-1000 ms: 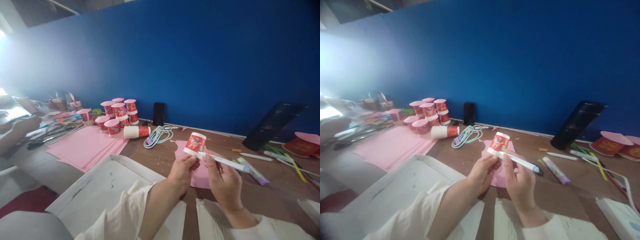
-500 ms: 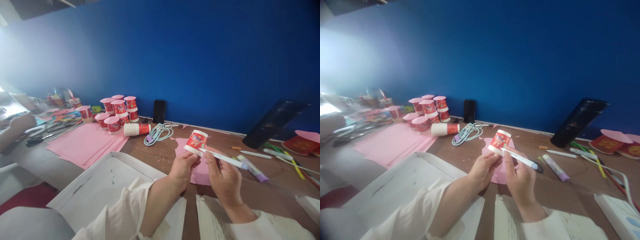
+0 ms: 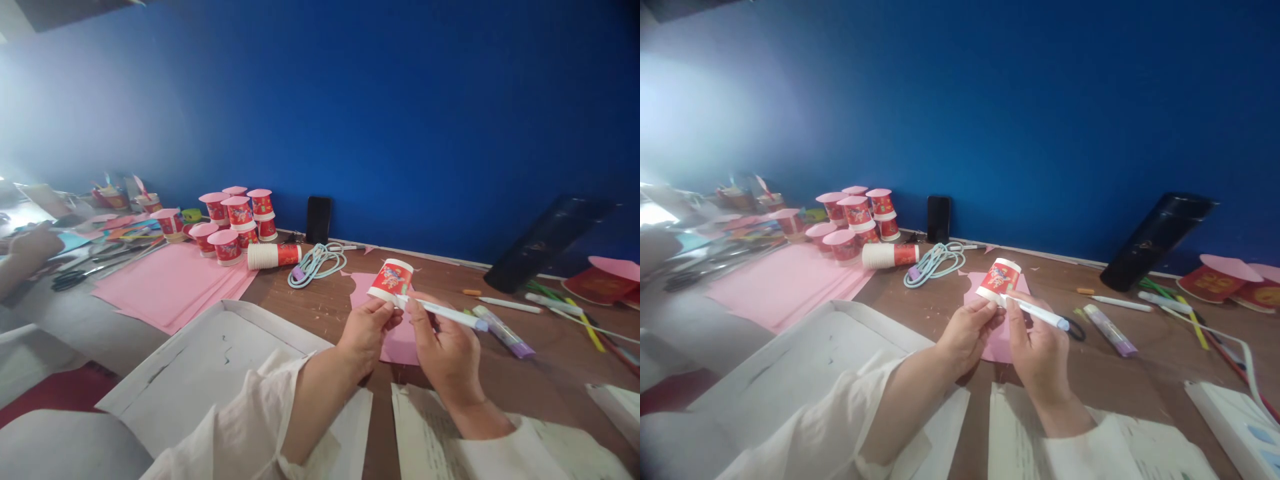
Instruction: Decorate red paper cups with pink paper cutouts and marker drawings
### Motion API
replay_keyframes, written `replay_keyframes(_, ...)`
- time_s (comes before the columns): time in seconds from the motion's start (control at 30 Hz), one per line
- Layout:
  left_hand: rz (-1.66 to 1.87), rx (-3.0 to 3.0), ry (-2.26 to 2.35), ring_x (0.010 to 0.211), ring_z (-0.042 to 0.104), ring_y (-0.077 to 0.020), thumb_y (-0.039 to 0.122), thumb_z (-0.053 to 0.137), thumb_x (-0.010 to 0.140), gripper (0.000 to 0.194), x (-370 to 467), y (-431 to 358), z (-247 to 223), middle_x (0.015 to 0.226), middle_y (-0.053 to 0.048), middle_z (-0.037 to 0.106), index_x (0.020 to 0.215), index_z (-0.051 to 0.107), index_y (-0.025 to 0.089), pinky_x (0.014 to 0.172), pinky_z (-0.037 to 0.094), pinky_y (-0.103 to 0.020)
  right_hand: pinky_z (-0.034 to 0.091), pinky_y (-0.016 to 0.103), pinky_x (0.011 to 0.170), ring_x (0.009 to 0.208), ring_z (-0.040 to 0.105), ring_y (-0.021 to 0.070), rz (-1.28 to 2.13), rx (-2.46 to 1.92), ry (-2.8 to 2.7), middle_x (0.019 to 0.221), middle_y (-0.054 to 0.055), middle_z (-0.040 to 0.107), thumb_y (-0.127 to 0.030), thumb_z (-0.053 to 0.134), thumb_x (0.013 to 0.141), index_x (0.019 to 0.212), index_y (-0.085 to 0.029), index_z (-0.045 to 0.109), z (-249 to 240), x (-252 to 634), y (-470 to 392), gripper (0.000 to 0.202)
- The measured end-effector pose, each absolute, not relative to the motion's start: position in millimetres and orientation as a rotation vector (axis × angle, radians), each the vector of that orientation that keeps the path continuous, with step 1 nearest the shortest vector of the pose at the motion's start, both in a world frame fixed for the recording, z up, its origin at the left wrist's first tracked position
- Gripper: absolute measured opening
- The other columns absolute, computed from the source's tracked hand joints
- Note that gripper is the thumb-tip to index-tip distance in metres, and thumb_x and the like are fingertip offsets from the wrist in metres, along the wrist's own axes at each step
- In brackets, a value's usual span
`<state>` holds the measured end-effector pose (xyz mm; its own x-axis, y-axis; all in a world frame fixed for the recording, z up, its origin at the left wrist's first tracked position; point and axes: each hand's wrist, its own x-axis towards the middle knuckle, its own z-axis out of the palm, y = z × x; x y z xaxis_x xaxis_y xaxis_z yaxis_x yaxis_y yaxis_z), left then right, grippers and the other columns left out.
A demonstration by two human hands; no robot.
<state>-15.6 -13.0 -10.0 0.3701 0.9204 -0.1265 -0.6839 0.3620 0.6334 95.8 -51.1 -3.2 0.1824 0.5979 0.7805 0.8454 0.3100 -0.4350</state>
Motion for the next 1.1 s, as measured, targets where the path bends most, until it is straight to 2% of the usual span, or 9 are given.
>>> replay_keyframes(0.23,1.092,0.561,0.482,0.078,0.063,-0.0145,0.038,0.089,0.055,0.045,-15.4,-11.1,-13.9,0.081,-0.01,0.07,0.086,0.076,0.007,0.089,0.045,-0.031,0.052,0.028,0.071,0.075,0.07,0.0202,-0.283,-1.389,-1.518,0.086,0.009,0.075,-0.039,0.052,0.095,0.096,-0.015,0.072,-3.6,92.6,-51.2,0.032)
replay_keyframes(0.6,1.127,0.493,0.463,0.08,0.062,-0.015,0.031,0.086,0.059,0.033,-16.4,-12.1,-11.1,0.081,-0.009,0.07,0.08,0.075,0.007,0.092,0.045,-0.032,0.052,0.028,0.064,0.07,0.07,0.0204,-0.285,-1.382,-1.528,0.079,0.009,0.075,-0.039,0.052,0.095,0.093,-0.015,0.074,0.3,87.1,-53.9,0.033)
replay_keyframes(0.97,1.111,0.452,0.497,0.075,0.063,-0.0147,0.026,0.084,0.062,0.027,-17.8,-13.9,-6.7,0.077,-0.009,0.069,0.076,0.072,0.007,0.089,0.047,-0.033,0.052,0.031,0.073,0.076,0.071,0.0223,-0.319,-1.414,-1.504,0.081,0.01,0.075,-0.039,0.051,0.095,0.097,-0.014,0.073,-5.8,91.1,-52.5,0.033)
replay_keyframes(1.1,1.109,0.438,0.524,0.071,0.061,-0.013,0.024,0.084,0.062,0.025,-18.1,-14.8,-5.7,0.072,-0.007,0.067,0.074,0.072,0.007,0.086,0.048,-0.031,0.052,0.029,0.072,0.079,0.071,0.0225,-0.354,-1.427,-1.499,0.083,0.011,0.075,-0.039,0.051,0.096,0.098,-0.014,0.073,-5.4,91.5,-52.4,0.034)
